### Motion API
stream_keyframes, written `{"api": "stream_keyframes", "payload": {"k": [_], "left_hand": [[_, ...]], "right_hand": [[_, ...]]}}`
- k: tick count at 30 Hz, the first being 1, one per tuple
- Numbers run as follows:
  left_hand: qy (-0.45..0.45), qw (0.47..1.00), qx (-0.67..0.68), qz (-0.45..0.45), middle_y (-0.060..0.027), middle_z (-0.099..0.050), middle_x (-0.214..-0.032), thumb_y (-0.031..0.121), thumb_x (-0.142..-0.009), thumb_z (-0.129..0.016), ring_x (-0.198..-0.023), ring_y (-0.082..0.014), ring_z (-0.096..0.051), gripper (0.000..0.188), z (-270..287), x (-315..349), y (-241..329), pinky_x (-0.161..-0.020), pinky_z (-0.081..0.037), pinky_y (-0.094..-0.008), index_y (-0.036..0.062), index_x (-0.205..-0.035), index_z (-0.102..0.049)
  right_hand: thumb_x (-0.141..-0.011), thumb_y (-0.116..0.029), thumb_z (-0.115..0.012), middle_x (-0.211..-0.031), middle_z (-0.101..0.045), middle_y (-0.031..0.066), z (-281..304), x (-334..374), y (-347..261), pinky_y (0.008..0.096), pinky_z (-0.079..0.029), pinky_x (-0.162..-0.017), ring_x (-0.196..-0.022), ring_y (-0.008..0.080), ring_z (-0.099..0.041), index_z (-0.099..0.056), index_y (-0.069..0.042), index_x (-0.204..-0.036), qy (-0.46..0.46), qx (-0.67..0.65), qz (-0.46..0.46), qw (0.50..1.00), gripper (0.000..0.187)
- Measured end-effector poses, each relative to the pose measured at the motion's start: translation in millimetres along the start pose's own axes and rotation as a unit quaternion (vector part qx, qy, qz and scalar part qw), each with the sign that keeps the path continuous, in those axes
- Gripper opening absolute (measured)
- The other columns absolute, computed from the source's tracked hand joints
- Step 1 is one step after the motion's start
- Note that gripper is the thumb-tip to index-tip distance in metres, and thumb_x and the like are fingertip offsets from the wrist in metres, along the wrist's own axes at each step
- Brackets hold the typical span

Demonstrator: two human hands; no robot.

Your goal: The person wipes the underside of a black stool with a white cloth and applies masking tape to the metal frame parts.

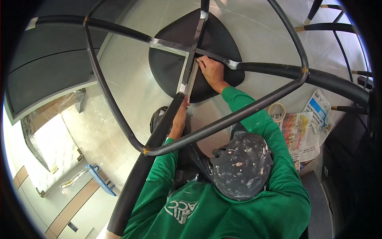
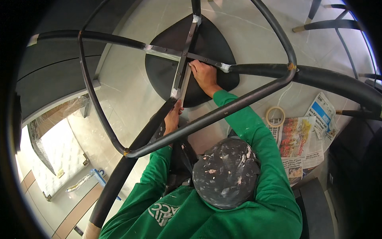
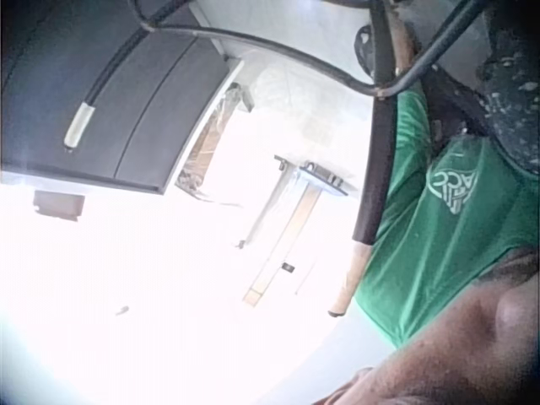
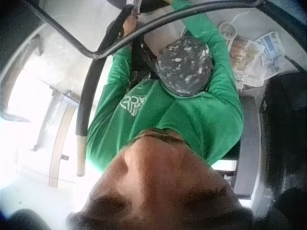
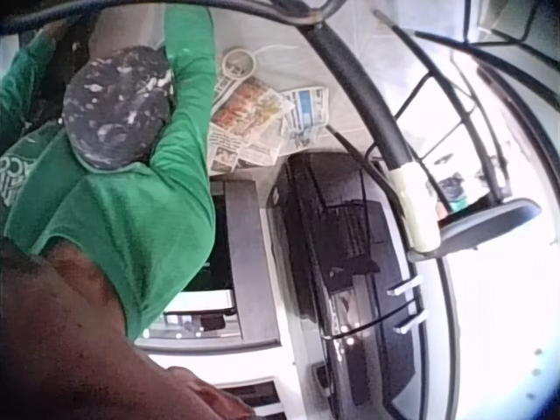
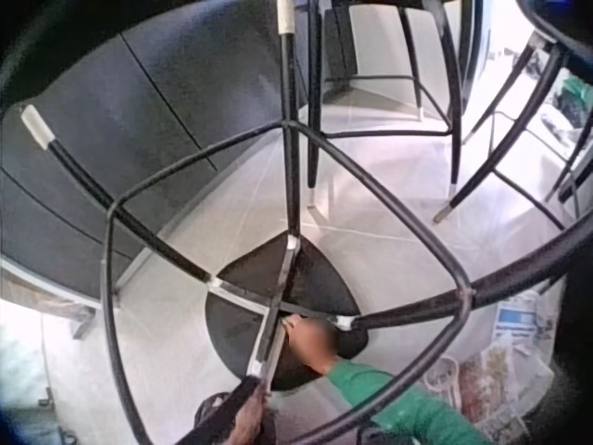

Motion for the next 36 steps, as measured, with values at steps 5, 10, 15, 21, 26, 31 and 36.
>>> {"api": "stream_keyframes", "payload": {"k": [5, 10, 15, 21, 26, 31, 36], "left_hand": [[0.032, 0.999, -0.019, 0.036, -0.0055, -0.072, -0.084, 0.046, -0.099, -0.07, -0.075, -0.0111, -0.061, 0.044, -0.5, -2.9, -6.0, -0.075, -0.05, -0.0292, 0.0019, -0.105, -0.074], [0.041, 0.998, -0.028, 0.037, -0.0065, -0.073, -0.085, 0.049, -0.097, -0.072, -0.078, -0.013, -0.063, 0.049, -2.4, 1.2, -0.6, -0.08, -0.05, -0.0293, 0.0015, -0.106, -0.075], [0.063, 0.994, -0.047, 0.08, -0.0071, -0.073, -0.085, 0.051, -0.096, -0.072, -0.08, -0.0131, -0.064, 0.052, -0.7, 1.8, -4.0, -0.081, -0.05, -0.0299, 0.0003, -0.107, -0.076], [0.051, 0.998, -0.021, 0.02, -0.0082, -0.073, -0.086, 0.046, -0.096, -0.073, -0.08, -0.0128, -0.066, 0.049, -0.7, -6.1, -9.3, -0.078, -0.051, -0.0293, -0.0005, -0.111, -0.074], [0.04, 0.999, -0.017, 0.026, -0.0077, -0.072, -0.085, 0.044, -0.097, -0.072, -0.078, -0.0129, -0.065, 0.046, 2.0, -5.3, -8.8, -0.076, -0.052, -0.0297, 0.0007, -0.111, -0.074], [0.039, 0.998, -0.03, 0.038, -0.0072, -0.071, -0.085, 0.042, -0.098, -0.072, -0.078, -0.0131, -0.065, 0.043, -0.4, -2.6, -3.5, -0.077, -0.052, -0.0303, 0.0006, -0.11, -0.073], [0.038, 0.999, 0.001, 0.03, -0.0066, -0.071, -0.086, 0.042, -0.098, -0.073, -0.079, -0.0131, -0.064, 0.043, 1.2, -4.2, -7.2, -0.076, -0.051, -0.0303, 0.0002, -0.108, -0.073]], "right_hand": [[-0.091, -0.019, -0.075, -0.073, -0.071, 0.0101, 0.6, -0.5, -2.2, 0.0416, -0.056, -0.059, -0.067, 0.0316, -0.071, -0.071, -0.013, -0.095, 0.021, 0.023, 0.009, 0.999, 0.008], [-0.091, -0.02, -0.075, -0.078, -0.073, 0.0098, 4.8, 0.2, -3.0, 0.0416, -0.057, -0.061, -0.07, 0.0314, -0.072, -0.073, -0.013, -0.1, 0.004, 0.032, 0.032, 0.999, 0.012], [-0.09, -0.019, -0.076, -0.087, -0.074, 0.0088, 12.1, -1.0, -7.7, 0.0413, -0.057, -0.062, -0.074, 0.0309, -0.072, -0.071, -0.013, -0.105, -0.013, 0.03, 0.093, 0.995, 0.017], [-0.087, -0.013, -0.077, -0.087, -0.068, 0.0054, 18.4, 6.1, -4.6, 0.0396, -0.057, -0.065, -0.071, 0.0287, -0.07, -0.071, -0.01, -0.109, -0.056, 0.01, 0.089, 0.994, 0.023], [-0.085, -0.01, -0.07, -0.097, -0.06, 0.0057, 30.5, 16.6, -31.7, 0.0365, -0.057, -0.067, -0.083, 0.0244, -0.066, -0.07, -0.004, -0.111, -0.135, 0.054, 0.181, 0.973, 0.026], [-0.084, -0.009, -0.065, -0.101, -0.058, 0.0074, 22.5, 13.6, -34.7, 0.0359, -0.058, -0.072, -0.097, 0.0238, -0.064, -0.069, -0.001, -0.118, -0.234, 0.145, 0.143, 0.951, 0.035], [-0.087, -0.01, -0.066, -0.116, -0.059, 0.0135, 28.6, 6.0, -56.0, 0.0389, -0.06, -0.078, -0.104, 0.03, -0.063, -0.066, -0.003, -0.127, -0.248, 0.169, 0.135, 0.944, 0.041]]}}
Point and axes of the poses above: each hand's wrist, its own x-axis away from the middle knuckle, its own z-axis out of the back of the hand, y = z × x, the point moved 6 cm from there along -x, towards the middle knuckle
